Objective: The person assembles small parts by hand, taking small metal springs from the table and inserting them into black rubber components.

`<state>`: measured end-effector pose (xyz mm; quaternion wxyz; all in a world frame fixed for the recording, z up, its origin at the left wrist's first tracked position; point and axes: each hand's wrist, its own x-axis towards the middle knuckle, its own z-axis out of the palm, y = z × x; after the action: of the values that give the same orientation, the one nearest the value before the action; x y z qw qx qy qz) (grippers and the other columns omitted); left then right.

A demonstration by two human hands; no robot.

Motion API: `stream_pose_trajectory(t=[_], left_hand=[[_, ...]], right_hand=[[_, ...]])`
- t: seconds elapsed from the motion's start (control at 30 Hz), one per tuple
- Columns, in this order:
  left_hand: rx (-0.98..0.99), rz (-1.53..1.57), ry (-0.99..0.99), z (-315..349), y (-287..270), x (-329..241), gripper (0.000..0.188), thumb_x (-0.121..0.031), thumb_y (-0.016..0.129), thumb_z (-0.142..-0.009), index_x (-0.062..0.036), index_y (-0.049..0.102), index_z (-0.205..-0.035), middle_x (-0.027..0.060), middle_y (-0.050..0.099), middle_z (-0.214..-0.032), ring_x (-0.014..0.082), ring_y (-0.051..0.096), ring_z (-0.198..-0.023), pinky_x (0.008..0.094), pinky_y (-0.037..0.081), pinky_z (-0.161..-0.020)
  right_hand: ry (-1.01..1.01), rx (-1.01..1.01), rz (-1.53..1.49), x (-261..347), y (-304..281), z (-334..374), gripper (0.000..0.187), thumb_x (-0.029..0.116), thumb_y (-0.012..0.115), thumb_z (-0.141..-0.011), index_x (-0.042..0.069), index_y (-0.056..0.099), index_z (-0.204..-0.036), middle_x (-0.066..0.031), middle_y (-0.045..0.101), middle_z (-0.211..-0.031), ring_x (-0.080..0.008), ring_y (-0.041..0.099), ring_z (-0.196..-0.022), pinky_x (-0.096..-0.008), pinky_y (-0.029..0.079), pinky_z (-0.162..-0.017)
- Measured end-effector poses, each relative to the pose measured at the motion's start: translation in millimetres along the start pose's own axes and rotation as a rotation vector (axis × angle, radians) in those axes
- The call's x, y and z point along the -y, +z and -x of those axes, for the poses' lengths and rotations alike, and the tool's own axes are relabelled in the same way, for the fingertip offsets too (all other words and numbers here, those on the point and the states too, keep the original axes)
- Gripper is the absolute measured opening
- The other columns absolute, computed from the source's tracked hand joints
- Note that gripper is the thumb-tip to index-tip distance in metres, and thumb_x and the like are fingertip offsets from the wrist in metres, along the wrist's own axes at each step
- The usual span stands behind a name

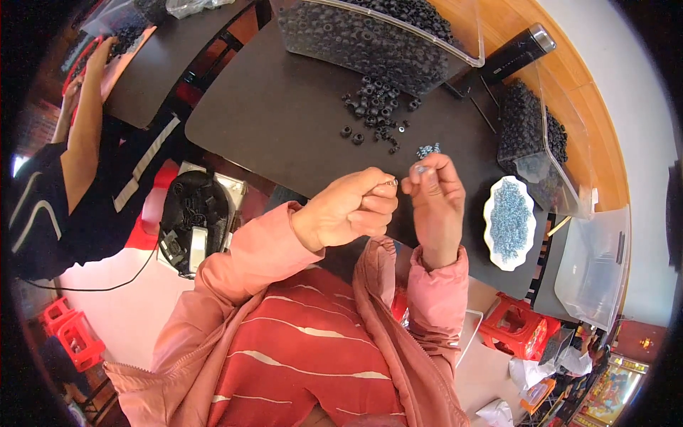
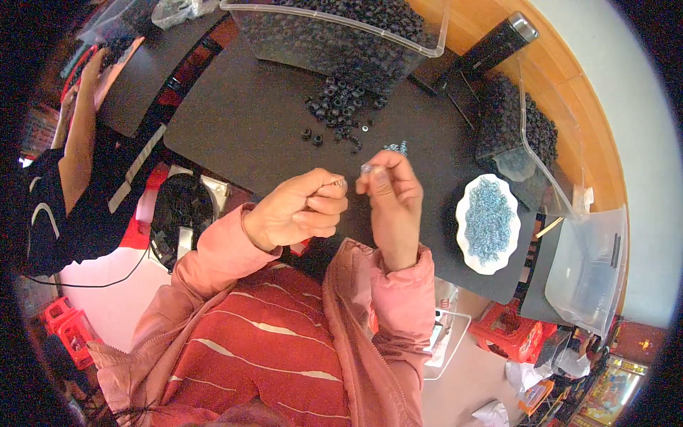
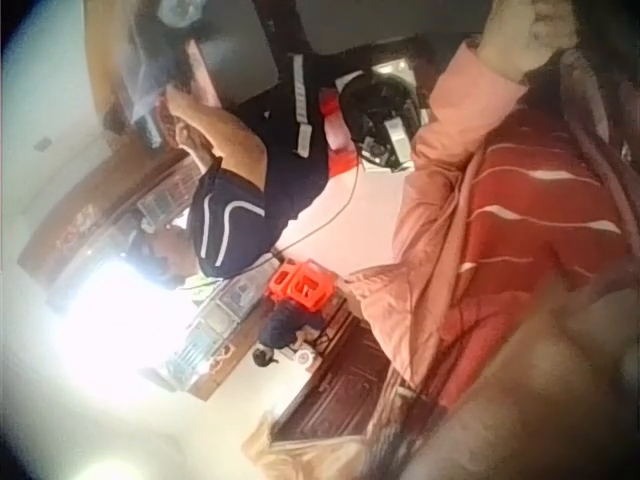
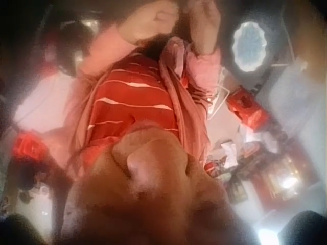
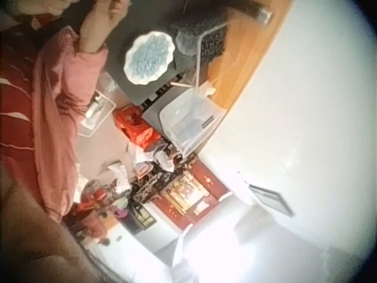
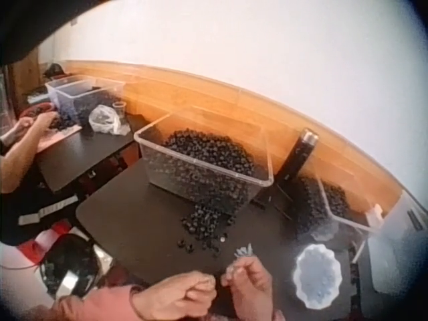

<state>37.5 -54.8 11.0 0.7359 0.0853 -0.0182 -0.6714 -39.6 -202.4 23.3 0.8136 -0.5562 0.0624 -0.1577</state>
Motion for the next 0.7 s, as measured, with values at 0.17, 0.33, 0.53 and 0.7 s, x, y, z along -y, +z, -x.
stream_pose_trajectory(t=[0.17,0.33,0.53,0.7], left_hand=[[-0.244,-0.352,0.238,4,10,6,0.03,-0.029,0.037,-0.098,-0.0128,0.039,-0.073,-0.0052,0.034,-0.06,0.0035,0.026,-0.046,0.0185,0.022,-0.041],[-0.324,-0.642,0.441,5,9,9,0.029,-0.03,0.039,-0.098,-0.0116,0.041,-0.076,-0.0049,0.035,-0.061,0.0032,0.028,-0.048,0.0187,0.022,-0.042],[-0.353,-0.772,0.505,16,7,13,0.029,-0.029,0.041,-0.099,-0.008,0.045,-0.08,-0.0045,0.037,-0.062,0.0034,0.032,-0.048,0.0192,0.026,-0.042],[-0.569,-1.38,0.718,19,6,8,0.035,-0.025,0.044,-0.098,0.0014,0.052,-0.077,0.0078,0.048,-0.058,0.0116,0.05,-0.055,0.0288,0.037,-0.05]], right_hand=[[-0.121,-0.167,0.704,6,-9,-7,0.007,0.01,0.061,-0.089,0.005,0.06,-0.094,0.0009,0.056,-0.079,-0.0087,0.051,-0.072,-0.0209,0.04,-0.067],[-0.392,-0.078,1.418,1,-10,-10,0.014,0.003,0.063,-0.078,0.008,0.065,-0.091,-0.0092,0.061,-0.085,-0.0309,0.052,-0.084,-0.0388,0.044,-0.073],[-0.423,-0.066,1.274,5,-5,-10,0.014,0.005,0.063,-0.08,0.007,0.066,-0.093,-0.0105,0.062,-0.084,-0.0283,0.054,-0.078,-0.0354,0.044,-0.071],[-0.2,-0.007,0.889,5,12,-1,0.01,0.008,0.065,-0.082,0.004,0.066,-0.091,-0.0075,0.063,-0.083,-0.0175,0.056,-0.074,-0.0278,0.045,-0.068]])
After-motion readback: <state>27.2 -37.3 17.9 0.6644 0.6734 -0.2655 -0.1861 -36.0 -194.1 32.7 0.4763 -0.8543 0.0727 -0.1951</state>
